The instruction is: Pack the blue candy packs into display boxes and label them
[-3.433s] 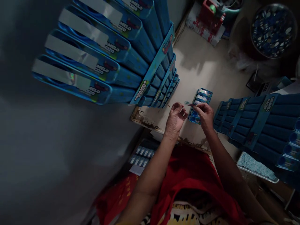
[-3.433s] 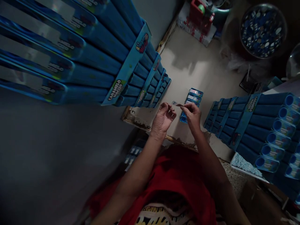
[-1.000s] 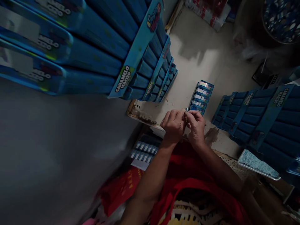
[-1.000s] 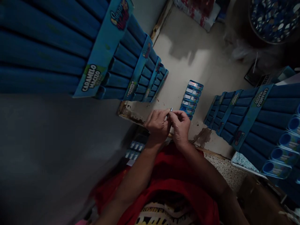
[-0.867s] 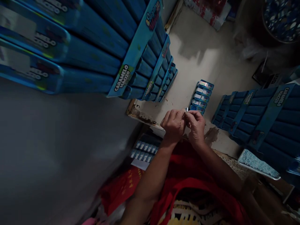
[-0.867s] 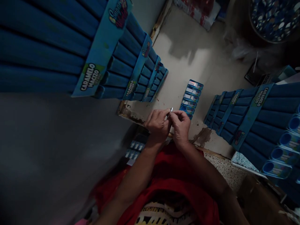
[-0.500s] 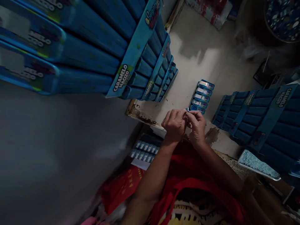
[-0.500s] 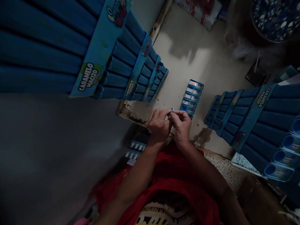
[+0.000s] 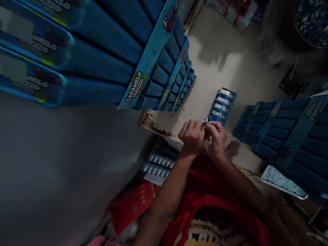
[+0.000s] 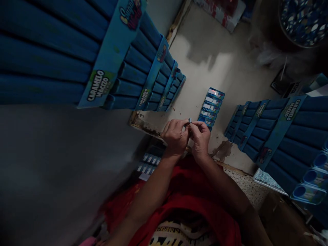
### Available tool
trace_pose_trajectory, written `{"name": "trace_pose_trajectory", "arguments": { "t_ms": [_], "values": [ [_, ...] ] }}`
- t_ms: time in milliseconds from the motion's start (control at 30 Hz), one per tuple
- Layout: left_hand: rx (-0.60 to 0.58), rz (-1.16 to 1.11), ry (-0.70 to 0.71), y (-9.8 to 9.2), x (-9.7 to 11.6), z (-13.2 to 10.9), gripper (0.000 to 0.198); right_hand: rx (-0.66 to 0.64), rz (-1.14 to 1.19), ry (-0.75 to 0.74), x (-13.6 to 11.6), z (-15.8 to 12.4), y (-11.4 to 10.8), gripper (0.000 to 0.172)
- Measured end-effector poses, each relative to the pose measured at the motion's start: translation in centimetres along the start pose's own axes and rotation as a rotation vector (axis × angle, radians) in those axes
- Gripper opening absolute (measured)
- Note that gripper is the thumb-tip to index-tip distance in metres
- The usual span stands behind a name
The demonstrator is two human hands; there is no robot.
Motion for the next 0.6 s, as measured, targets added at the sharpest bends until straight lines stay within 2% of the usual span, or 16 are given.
{"name": "trace_pose_trajectory", "arguments": {
  "t_ms": [600],
  "values": [
    [-0.015, 0.013, -0.008, 0.67, -0.22, 0.12, 0.02, 0.018, -0.001, 0.021, 0.52, 0.89, -0.33, 0.026]
  ]
}}
Point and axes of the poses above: each hand's wrist, its own z-axis towards the middle knuckle, its own y-axis out of the palm, x = y × z, the point moved 7 cm from there along z, towards the middle knuckle, and after that the axes turned 10 degrees about -x, right-handed, at the moved point
